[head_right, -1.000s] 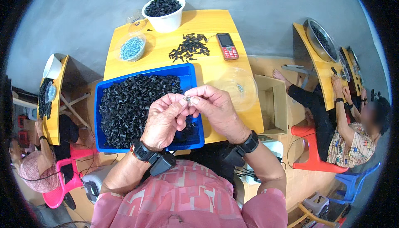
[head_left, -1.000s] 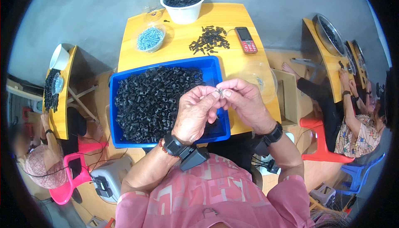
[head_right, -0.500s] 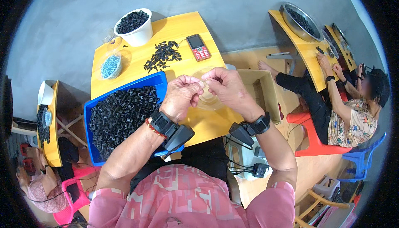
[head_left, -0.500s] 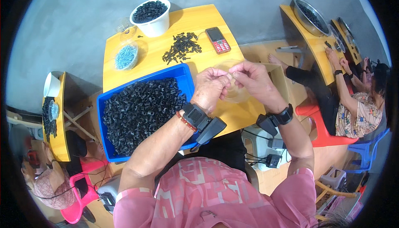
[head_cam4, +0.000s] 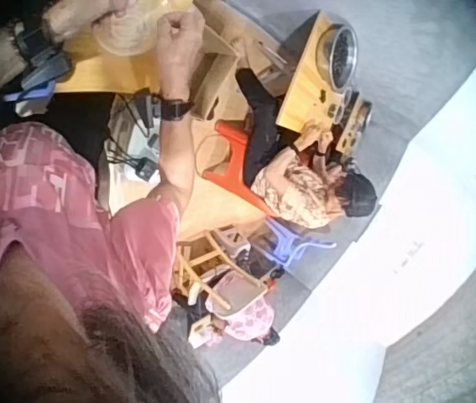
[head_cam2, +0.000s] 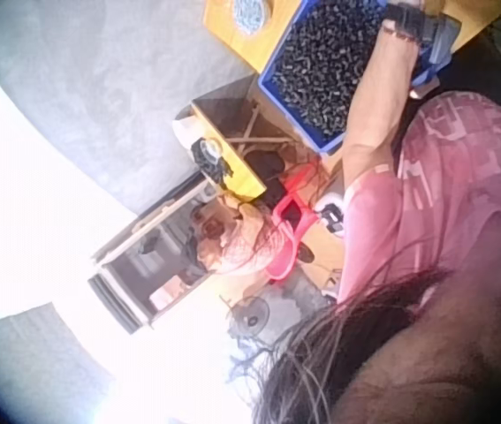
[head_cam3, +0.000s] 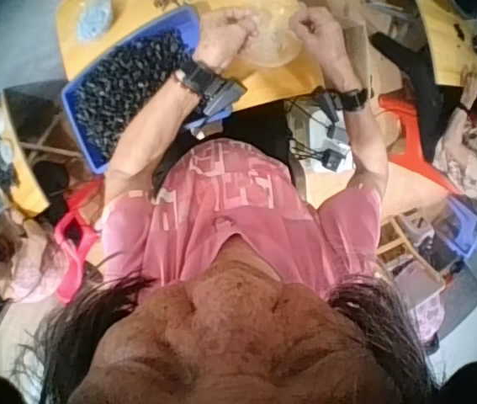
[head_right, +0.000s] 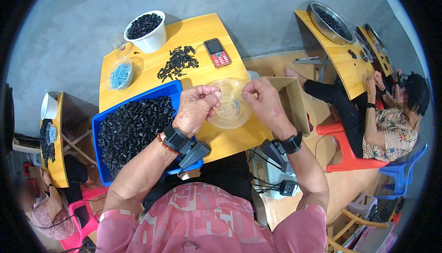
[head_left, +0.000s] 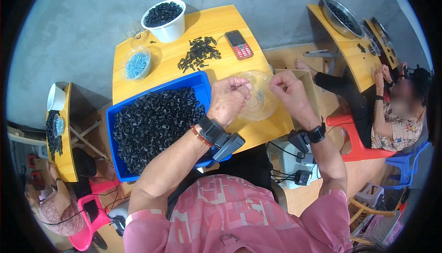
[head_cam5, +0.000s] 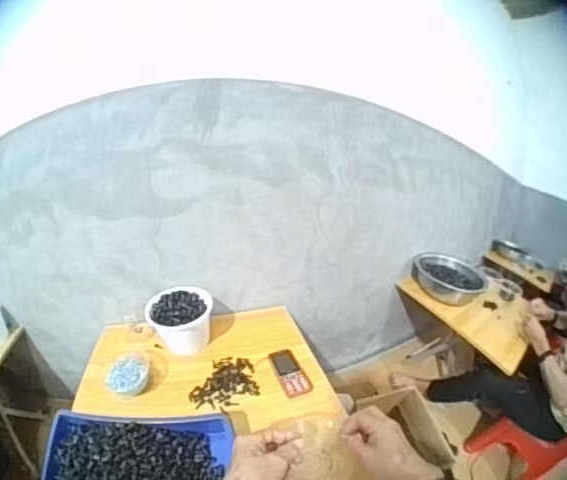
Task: Sorting and inspecting small black plastic components.
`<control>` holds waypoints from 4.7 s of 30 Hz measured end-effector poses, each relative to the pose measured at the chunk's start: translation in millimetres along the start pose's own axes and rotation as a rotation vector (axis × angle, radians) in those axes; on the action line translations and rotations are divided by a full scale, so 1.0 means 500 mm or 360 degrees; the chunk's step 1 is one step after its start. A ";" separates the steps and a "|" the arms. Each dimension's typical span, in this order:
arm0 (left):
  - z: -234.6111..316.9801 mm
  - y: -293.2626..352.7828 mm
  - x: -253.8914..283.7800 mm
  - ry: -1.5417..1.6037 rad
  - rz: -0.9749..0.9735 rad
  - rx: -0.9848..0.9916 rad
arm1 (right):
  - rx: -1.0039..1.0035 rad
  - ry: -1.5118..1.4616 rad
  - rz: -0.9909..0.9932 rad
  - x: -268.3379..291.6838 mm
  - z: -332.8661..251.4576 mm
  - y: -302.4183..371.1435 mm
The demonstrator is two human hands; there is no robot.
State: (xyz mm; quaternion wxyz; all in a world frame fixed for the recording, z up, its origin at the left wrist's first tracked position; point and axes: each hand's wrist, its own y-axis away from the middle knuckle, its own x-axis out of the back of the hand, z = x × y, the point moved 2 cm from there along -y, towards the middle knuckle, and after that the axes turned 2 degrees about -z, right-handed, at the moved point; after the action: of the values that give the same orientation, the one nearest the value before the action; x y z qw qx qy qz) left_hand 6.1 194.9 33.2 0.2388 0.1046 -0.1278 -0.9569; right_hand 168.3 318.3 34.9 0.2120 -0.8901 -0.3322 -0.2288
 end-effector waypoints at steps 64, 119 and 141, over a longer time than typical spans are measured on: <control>-0.070 0.253 0.266 0.0771 0.0165 -0.0264 | 0.0670 -0.0373 -0.0473 -0.291 -0.278 0.044; -0.084 0.284 0.296 0.0933 0.0170 -0.0346 | 0.0820 -0.0228 -0.0637 -0.283 -0.292 0.029; -0.100 0.293 0.297 0.0810 0.0183 -0.0349 | 0.0336 -0.0127 -0.1098 -0.311 -0.252 0.040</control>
State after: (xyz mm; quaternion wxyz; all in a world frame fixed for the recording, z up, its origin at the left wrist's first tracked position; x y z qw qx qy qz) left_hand -46.4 -11.5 8.6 0.3271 0.3076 0.0347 -0.8928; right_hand 43.4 161.1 46.6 0.2000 -0.7071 -0.6429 -0.2163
